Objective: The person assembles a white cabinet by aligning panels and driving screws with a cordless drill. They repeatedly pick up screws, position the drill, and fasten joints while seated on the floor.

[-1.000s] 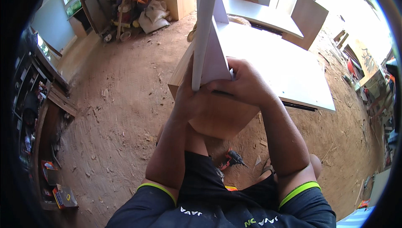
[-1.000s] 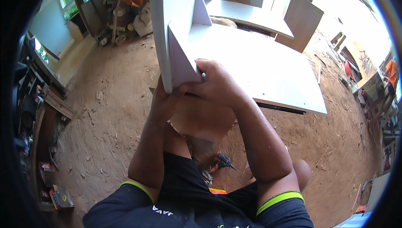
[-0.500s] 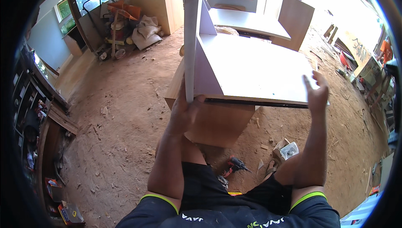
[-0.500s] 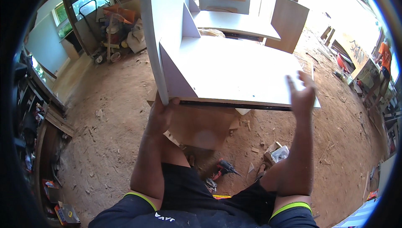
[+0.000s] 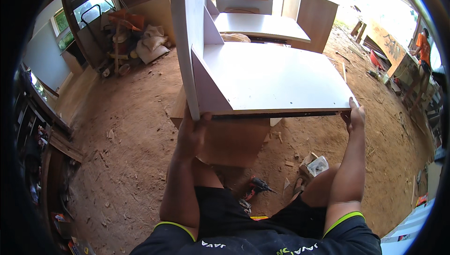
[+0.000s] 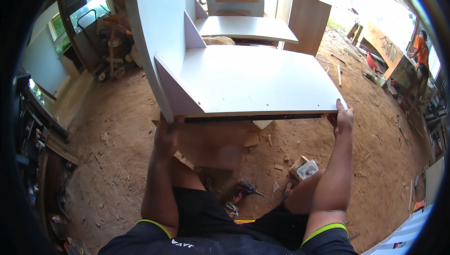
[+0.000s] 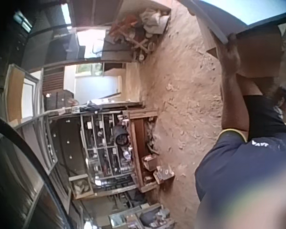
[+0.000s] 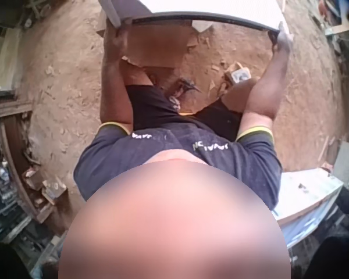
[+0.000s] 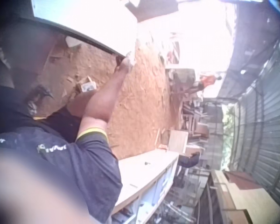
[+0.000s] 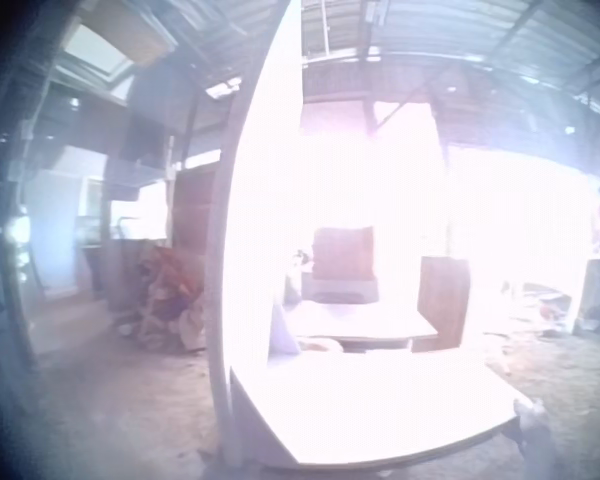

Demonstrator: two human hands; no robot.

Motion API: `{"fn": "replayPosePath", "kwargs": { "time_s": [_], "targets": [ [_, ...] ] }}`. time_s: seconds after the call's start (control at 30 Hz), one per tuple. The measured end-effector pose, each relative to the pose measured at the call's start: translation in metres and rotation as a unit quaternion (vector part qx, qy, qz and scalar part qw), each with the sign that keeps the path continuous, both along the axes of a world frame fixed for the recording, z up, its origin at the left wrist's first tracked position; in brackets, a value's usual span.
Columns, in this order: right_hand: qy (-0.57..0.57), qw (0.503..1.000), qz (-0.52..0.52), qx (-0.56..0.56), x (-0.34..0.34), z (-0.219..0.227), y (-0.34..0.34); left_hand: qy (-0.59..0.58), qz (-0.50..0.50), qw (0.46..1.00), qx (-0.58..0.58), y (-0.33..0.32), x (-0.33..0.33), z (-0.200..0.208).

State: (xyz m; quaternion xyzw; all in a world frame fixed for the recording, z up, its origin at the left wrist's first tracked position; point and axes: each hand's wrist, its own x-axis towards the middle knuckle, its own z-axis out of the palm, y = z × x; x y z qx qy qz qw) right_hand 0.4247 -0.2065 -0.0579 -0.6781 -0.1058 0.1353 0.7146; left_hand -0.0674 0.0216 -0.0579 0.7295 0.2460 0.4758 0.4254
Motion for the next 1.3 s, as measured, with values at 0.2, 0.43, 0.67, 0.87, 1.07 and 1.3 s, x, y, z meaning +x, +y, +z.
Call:
{"fn": "replayPosePath", "kwargs": {
  "time_s": [0.2,0.43,0.67,0.87,1.07,1.3],
  "targets": [
    [-0.018,0.998,0.054,0.009,0.002,0.007,0.006,-0.012,0.002,1.0,0.018,-0.005,0.007,-0.002],
    [0.009,0.987,0.142,-0.081,0.012,0.015,-0.017,0.076,0.132,0.988,0.024,0.005,-0.003,-0.009],
    [0.026,0.973,0.073,-0.216,0.078,-0.084,-0.133,0.11,0.318,0.928,0.157,-0.014,-0.02,-0.013],
    [0.167,0.915,0.056,-0.363,0.075,-0.268,-0.199,0.096,0.373,0.9,0.202,-0.006,-0.004,-0.023],
    [-0.096,0.904,0.058,-0.413,0.017,-0.376,-0.188,-0.008,0.476,0.861,0.176,0.02,0.008,-0.055],
    [-0.258,0.838,0.19,-0.442,-0.008,-0.376,-0.133,0.225,0.591,0.715,0.3,0.057,-0.021,-0.061]
  ]
}}
